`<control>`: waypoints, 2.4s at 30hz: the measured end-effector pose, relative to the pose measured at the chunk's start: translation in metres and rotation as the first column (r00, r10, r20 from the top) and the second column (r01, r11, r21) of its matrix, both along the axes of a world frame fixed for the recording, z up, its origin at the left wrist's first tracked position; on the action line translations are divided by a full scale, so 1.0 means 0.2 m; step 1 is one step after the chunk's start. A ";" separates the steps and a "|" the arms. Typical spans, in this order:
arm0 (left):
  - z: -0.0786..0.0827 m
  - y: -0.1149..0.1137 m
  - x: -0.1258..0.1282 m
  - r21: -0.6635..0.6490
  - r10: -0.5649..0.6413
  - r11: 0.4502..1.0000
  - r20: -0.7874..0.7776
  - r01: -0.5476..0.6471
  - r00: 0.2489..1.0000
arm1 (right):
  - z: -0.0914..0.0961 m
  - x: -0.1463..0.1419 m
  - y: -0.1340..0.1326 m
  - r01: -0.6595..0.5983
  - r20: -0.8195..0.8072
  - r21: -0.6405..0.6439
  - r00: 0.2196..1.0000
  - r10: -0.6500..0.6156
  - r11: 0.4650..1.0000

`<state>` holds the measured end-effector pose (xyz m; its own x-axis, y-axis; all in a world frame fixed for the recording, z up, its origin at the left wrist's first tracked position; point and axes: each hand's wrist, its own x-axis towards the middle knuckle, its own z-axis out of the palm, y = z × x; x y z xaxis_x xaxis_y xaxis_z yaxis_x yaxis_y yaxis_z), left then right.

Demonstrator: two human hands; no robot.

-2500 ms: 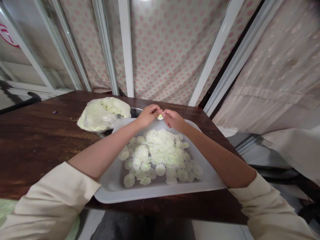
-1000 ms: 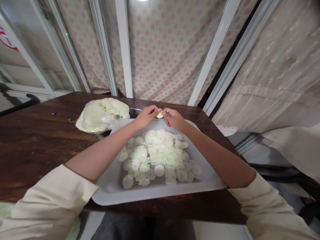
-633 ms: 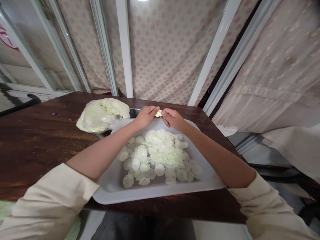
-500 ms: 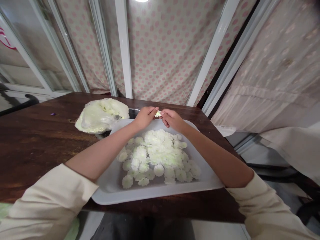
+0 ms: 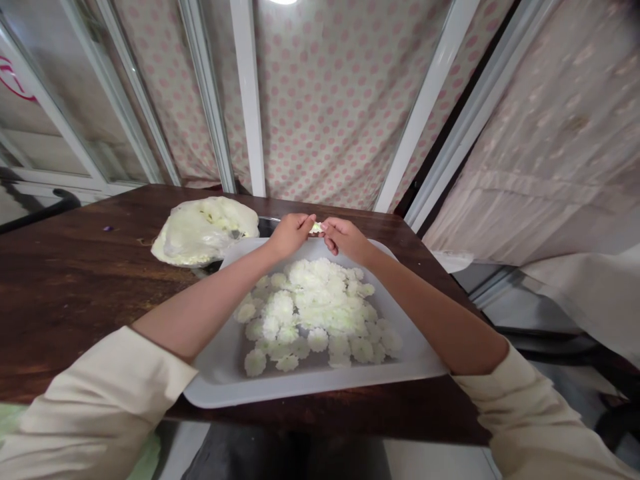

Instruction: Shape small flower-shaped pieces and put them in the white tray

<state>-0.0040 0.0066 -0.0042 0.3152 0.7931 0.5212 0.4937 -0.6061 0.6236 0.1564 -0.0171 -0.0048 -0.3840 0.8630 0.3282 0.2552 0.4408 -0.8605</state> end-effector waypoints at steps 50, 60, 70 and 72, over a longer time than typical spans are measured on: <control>0.02 -0.07 0.03 0.177 0.074 0.983 -0.164 -0.044 0.984 | -0.01 -0.09 -0.04 -0.150 -0.400 -0.483 0.914 -0.065 0.863; 0.02 -0.05 0.01 0.181 0.098 0.981 -0.157 -0.069 0.983 | -0.04 -0.10 -0.06 -0.092 -0.293 -0.262 0.956 0.012 0.961; 0.01 -0.03 0.01 0.173 0.106 0.981 -0.101 -0.088 0.989 | -0.04 -0.08 -0.05 -0.113 -0.272 -0.168 0.960 0.065 0.979; 0.01 -0.03 0.01 0.133 0.066 0.989 -0.066 -0.057 0.996 | -0.04 -0.08 -0.04 -0.117 -0.261 -0.156 0.963 0.074 0.981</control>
<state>-0.0024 0.0006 -0.0020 0.3075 0.7381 0.6005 0.5720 -0.6477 0.5033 0.1407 -0.0260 -0.0119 -0.3905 0.8774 0.2787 -0.0163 0.2961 -0.9550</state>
